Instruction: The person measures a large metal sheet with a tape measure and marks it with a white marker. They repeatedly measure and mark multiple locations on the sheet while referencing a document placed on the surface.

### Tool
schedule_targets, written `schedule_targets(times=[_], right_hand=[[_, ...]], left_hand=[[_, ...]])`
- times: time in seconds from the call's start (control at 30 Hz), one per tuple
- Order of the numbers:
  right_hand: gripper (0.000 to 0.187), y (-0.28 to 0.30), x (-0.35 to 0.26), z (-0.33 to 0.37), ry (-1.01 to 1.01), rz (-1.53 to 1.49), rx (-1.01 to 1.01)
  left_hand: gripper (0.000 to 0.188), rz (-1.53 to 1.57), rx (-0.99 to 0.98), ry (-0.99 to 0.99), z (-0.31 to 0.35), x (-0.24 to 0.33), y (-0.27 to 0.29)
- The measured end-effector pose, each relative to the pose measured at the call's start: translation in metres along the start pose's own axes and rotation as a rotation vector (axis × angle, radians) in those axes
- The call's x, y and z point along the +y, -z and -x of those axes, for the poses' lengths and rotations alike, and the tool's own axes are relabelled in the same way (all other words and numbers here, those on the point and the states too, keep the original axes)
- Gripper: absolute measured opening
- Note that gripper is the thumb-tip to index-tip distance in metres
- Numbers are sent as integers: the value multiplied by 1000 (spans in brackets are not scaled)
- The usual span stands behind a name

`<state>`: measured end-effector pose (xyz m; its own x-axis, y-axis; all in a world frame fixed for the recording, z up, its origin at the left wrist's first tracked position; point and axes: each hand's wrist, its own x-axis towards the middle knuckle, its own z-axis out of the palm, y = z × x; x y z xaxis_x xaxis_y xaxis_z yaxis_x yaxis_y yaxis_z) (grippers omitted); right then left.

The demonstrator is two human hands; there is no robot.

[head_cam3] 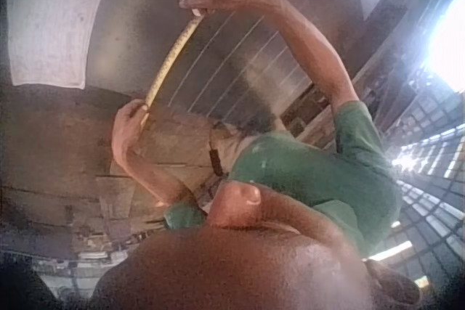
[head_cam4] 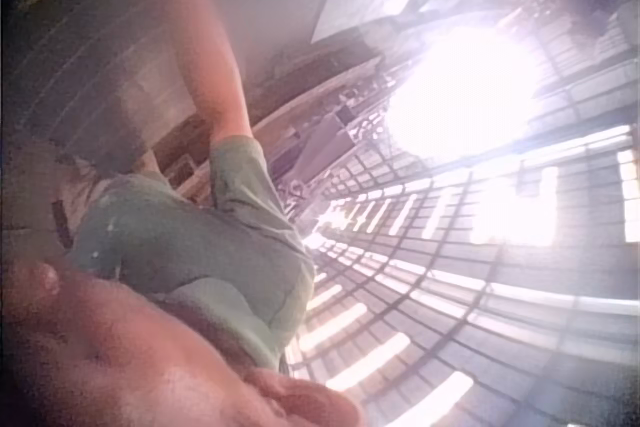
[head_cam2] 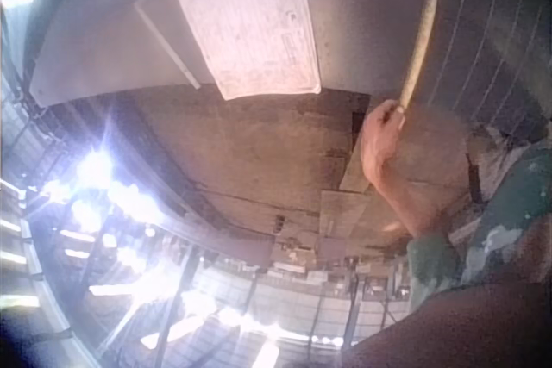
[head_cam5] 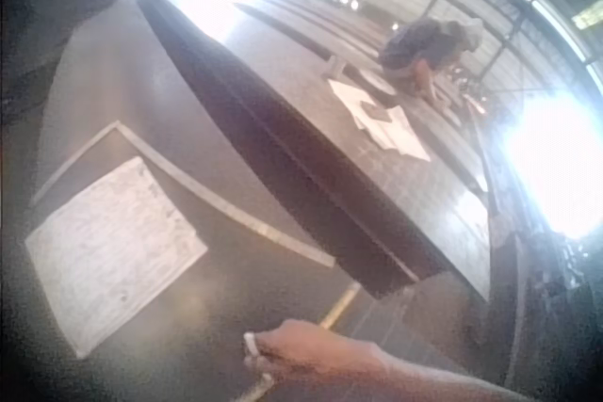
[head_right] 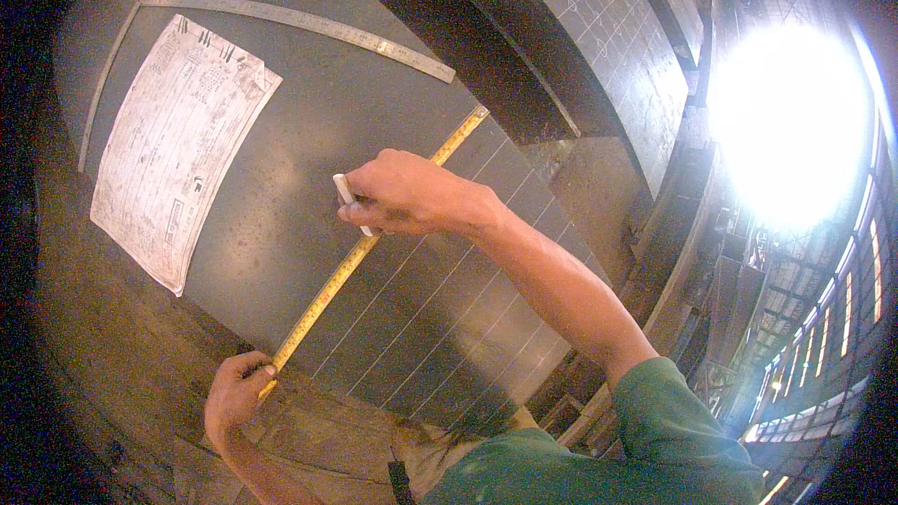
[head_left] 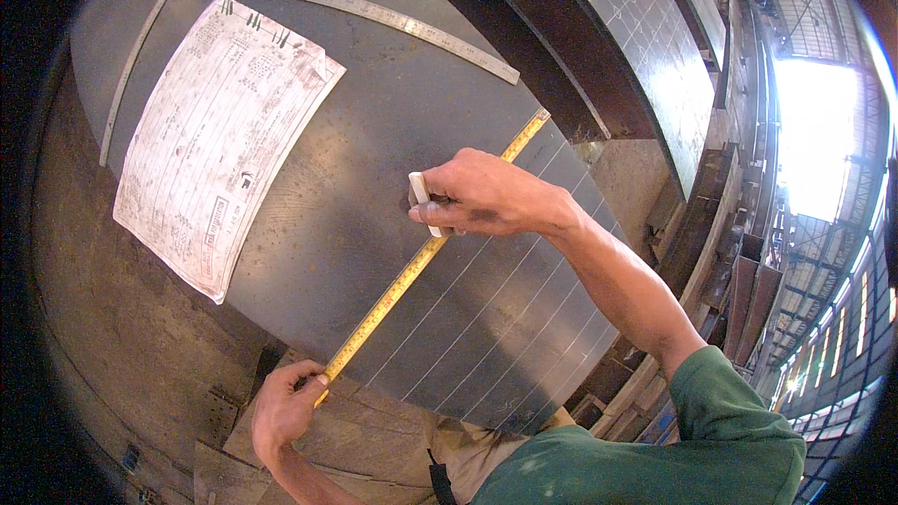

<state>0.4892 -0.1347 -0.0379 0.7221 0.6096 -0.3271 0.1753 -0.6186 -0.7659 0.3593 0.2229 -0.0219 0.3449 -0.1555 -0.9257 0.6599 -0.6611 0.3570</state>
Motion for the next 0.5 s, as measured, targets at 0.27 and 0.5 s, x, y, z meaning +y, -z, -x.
schedule_targets(times=[0.27,0.5], right_hand=[[37,2,-1,1,28,50,0],[35,2,-3,2,-1,-12,-3]], left_hand=[[23,-39,-4,-39,-5,-10,1],[22,-41,-24,-63,-3,-6,2]])
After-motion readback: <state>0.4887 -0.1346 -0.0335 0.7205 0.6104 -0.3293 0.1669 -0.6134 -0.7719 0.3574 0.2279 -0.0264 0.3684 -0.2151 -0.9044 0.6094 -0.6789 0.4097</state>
